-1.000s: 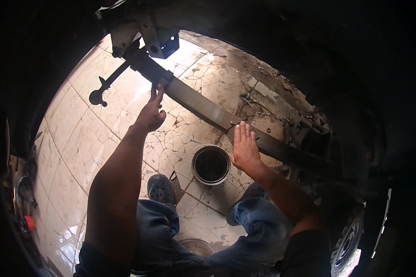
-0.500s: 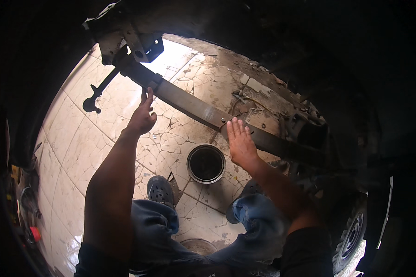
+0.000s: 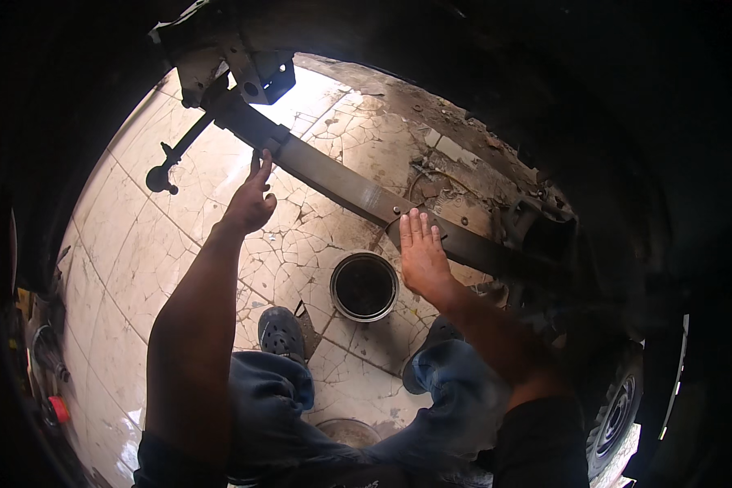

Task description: The person works under a vehicle, repeatedly adjusting and aligning a metal suspension component with both hands. The person holds and repositions the part multiple times while a bucket sits on the tiled floor below.

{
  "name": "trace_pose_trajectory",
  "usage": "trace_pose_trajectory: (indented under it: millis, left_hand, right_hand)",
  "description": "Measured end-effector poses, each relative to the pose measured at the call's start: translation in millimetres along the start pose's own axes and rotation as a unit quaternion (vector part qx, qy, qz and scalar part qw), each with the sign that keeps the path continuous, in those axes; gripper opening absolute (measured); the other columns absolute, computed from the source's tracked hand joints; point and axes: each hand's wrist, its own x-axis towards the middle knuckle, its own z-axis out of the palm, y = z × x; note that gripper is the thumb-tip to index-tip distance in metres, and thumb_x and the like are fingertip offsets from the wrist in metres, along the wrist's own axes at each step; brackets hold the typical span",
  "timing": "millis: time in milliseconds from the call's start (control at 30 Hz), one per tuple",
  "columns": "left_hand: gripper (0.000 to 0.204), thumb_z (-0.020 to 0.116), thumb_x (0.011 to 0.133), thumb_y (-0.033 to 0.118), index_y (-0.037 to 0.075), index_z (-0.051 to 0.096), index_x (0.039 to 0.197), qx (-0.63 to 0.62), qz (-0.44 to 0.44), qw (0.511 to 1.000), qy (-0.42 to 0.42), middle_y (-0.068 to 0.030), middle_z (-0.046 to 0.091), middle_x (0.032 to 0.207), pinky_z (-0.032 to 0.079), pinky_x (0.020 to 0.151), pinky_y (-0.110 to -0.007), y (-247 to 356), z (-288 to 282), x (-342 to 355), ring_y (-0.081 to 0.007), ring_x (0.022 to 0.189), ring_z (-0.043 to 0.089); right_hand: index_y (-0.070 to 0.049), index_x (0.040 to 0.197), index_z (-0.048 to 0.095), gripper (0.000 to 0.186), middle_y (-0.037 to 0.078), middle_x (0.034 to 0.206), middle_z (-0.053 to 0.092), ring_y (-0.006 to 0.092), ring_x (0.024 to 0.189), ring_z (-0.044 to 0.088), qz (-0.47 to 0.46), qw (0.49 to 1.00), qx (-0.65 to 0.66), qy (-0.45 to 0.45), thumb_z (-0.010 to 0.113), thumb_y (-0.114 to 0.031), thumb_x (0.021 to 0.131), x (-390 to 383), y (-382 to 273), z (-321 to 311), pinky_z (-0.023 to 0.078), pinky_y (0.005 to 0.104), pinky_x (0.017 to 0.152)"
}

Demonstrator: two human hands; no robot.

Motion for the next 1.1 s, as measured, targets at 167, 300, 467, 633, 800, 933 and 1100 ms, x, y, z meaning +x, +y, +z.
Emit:
trace_pose_trajectory:
  millis: [167, 300, 467, 633, 800, 933, 1100]
  left_hand:
    - [0.092, 0.049, 0.085, 0.001, 0.019, -0.002, 0.159, -0.019, -0.017, 1.000, 0.011, -0.0225, -0.006, 0.164, 0.052, 0.098, -0.035, 5.8, 1.8, -5.1, -0.0356, 0.124, 0.059]
    - [0.092, 0.050, 0.085, 0.001, 0.018, -0.002, 0.159, 0.014, -0.020, 1.000, -0.004, -0.0222, -0.005, 0.164, 0.053, 0.097, -0.035, 7.0, 1.6, -1.8, -0.0350, 0.124, 0.059]
    - [0.093, 0.051, 0.085, 0.001, 0.018, -0.002, 0.159, -0.010, -0.021, 1.000, 0.004, -0.0219, -0.005, 0.165, 0.053, 0.097, -0.035, 7.6, -1.3, -3.9, -0.0348, 0.124, 0.059]
    - [0.094, 0.051, 0.084, 0.000, 0.018, -0.003, 0.159, 0.003, 0.001, 1.000, 0.018, -0.0218, -0.007, 0.164, 0.053, 0.097, -0.035, -4.5, 5.5, 0.3, -0.0358, 0.124, 0.058]
    - [0.094, 0.051, 0.084, 0.002, 0.020, -0.003, 0.159, 0.005, -0.020, 1.000, -0.009, -0.0218, -0.006, 0.165, 0.053, 0.097, -0.035, 5.3, -2.3, -3.2, -0.0361, 0.124, 0.059]
    - [0.095, 0.051, 0.083, 0.003, 0.021, -0.003, 0.159, -0.008, -0.018, 1.000, -0.005, -0.0199, -0.006, 0.165, 0.053, 0.095, -0.036, 10.0, -1.2, -3.2, -0.0358, 0.120, 0.061]
    - [0.097, 0.052, 0.081, 0.004, 0.022, -0.003, 0.159, 0.018, -0.011, 1.000, 0.011, -0.0170, -0.006, 0.166, 0.054, 0.093, -0.039, -1.7, 3.6, -2.4, -0.0348, 0.115, 0.063]
  right_hand:
    - [0.012, 0.151, 0.016, 0.083, 0.032, 0.159, 0.017, 0.0438, 0.149, 0.020, 0.025, 0.999, -0.007, -0.029, 0.058, -0.021, 0.088, 11.8, 7.8, -9.2, 0.021, 0.0526, 0.120]
    - [0.010, 0.153, 0.015, 0.084, 0.029, 0.160, 0.017, 0.0417, 0.149, 0.020, -0.024, 0.999, -0.016, 0.039, 0.059, -0.017, 0.087, 7.0, 7.6, 10.7, 0.020, 0.0509, 0.120]
    - [0.009, 0.153, 0.013, 0.087, 0.029, 0.160, 0.016, 0.0411, 0.149, 0.019, 0.019, 1.000, 0.007, -0.010, 0.062, -0.017, 0.086, 16.0, 7.0, -2.2, 0.019, 0.0507, 0.121]
    - [0.009, 0.153, 0.015, 0.094, 0.029, 0.160, 0.016, 0.0421, 0.149, 0.018, -0.063, 0.998, 0.006, 0.025, 0.067, -0.024, 0.082, 9.2, 15.8, 7.0, 0.020, 0.0515, 0.120]
    - [0.007, 0.154, 0.016, 0.090, 0.026, 0.161, 0.017, 0.0399, 0.150, 0.019, -0.044, 0.999, 0.001, 0.032, 0.065, -0.022, 0.084, 12.0, 13.4, 8.1, 0.020, 0.0498, 0.121]
    - [0.006, 0.154, 0.016, 0.090, 0.027, 0.161, 0.018, 0.0392, 0.150, 0.020, -0.035, 0.999, -0.018, 0.037, 0.065, -0.023, 0.084, 14.5, 31.6, 16.8, 0.021, 0.0495, 0.121]
    - [0.007, 0.154, 0.016, 0.092, 0.028, 0.160, 0.018, 0.0398, 0.149, 0.021, 0.003, 1.000, -0.008, -0.013, 0.067, -0.025, 0.084, 16.6, 28.8, -1.8, 0.021, 0.0494, 0.120]
